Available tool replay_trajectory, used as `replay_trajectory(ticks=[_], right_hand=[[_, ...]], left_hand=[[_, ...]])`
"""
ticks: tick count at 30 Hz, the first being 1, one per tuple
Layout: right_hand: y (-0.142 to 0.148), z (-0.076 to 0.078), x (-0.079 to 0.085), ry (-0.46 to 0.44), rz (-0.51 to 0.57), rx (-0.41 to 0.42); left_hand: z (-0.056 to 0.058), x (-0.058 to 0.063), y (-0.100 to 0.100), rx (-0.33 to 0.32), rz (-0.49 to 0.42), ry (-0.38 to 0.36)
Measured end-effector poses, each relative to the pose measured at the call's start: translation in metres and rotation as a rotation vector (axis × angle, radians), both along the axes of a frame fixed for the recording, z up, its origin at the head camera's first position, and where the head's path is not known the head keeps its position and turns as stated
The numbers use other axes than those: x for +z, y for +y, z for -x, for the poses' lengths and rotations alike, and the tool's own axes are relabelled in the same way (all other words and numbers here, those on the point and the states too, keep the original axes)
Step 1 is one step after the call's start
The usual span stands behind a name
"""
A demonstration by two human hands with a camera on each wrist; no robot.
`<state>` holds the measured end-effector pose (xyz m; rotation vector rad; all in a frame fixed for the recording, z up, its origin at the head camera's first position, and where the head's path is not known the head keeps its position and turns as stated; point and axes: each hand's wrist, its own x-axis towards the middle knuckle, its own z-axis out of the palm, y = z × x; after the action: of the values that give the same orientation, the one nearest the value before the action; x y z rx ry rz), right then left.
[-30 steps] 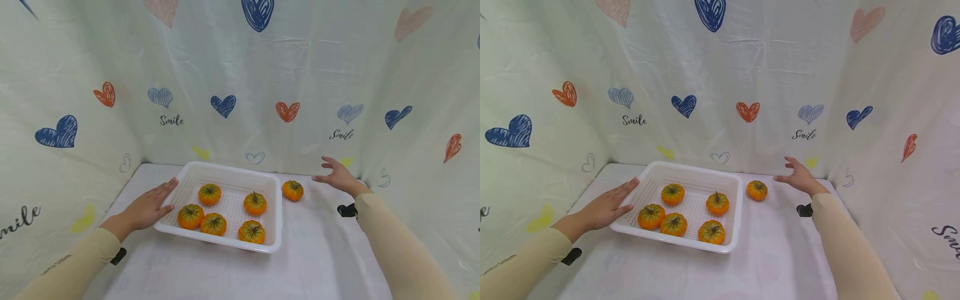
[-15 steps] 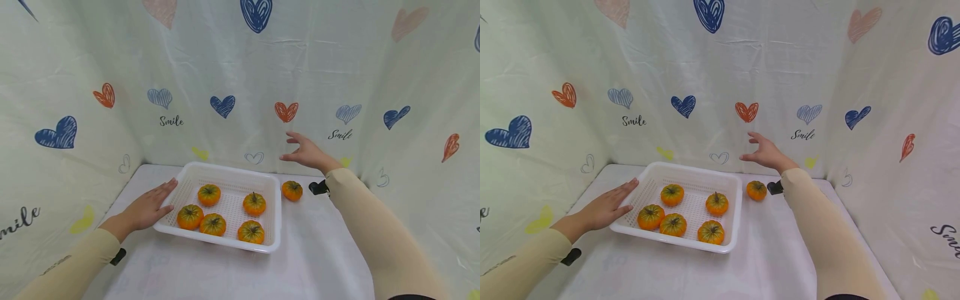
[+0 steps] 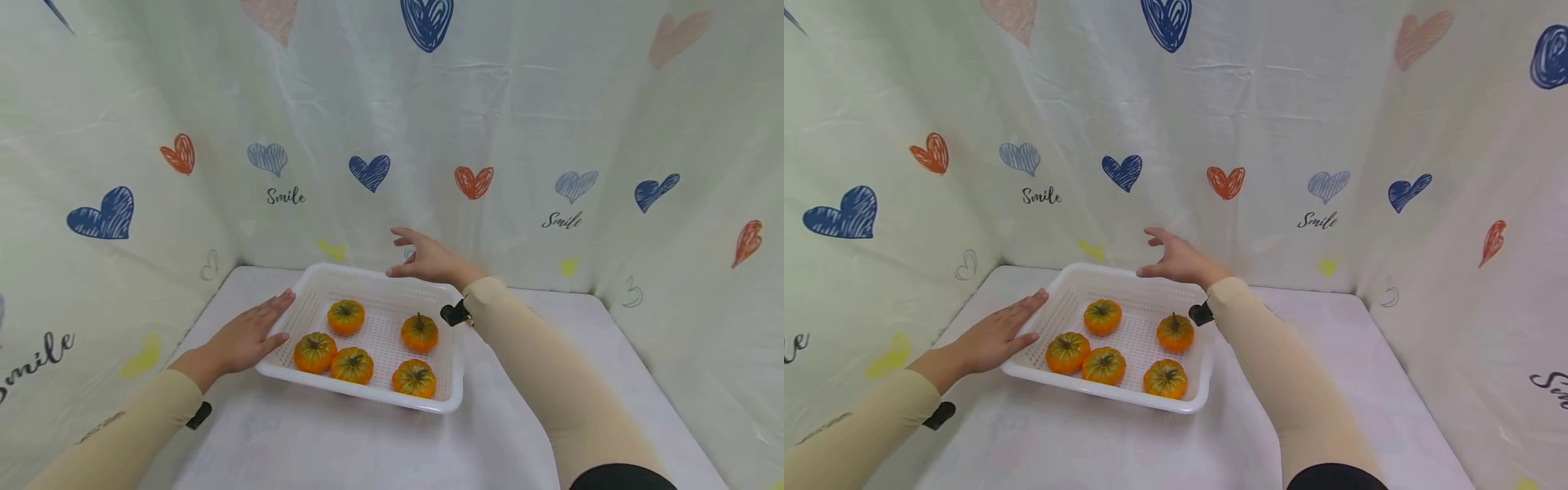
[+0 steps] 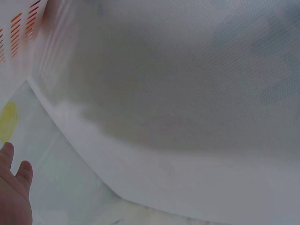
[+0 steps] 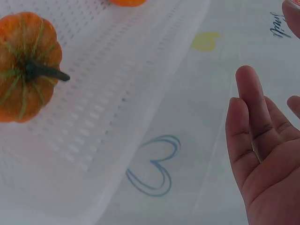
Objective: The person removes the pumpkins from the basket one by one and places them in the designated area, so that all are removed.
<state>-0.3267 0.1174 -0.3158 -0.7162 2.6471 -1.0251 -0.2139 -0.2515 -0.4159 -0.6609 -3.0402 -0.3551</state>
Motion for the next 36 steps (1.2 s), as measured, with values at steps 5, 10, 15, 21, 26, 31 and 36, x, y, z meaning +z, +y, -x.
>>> replay_trajectory(ticks=[5,10,15,21,26,31,36], right_hand=[[-0.023,-0.002,-0.011,-0.027,-0.007,0.052],[-0.041,-0.001,-0.027,-0.05,-0.008,0.082],[-0.054,-0.001,-0.043,-0.072,-0.006,0.129],[-0.061,0.001,-0.062,-0.09,-0.012,0.155],[-0.064,0.003,-0.077,-0.127,-0.025,0.171],[-0.067,0.002,-0.088,-0.127,-0.068,0.194],[-0.07,0.002,-0.099,-0.121,-0.116,0.2]], left_hand=[[0.002,0.0,0.0,-0.001,-0.004,0.0],[0.002,0.001,0.0,0.003,-0.007,-0.002],[0.002,0.002,0.002,0.002,-0.014,-0.008],[0.003,0.0,0.0,-0.006,-0.013,-0.004],[0.003,-0.001,0.0,-0.003,-0.019,0.0],[0.002,-0.001,0.0,0.005,-0.022,-0.003],[0.002,-0.002,-0.001,0.01,-0.015,-0.004]])
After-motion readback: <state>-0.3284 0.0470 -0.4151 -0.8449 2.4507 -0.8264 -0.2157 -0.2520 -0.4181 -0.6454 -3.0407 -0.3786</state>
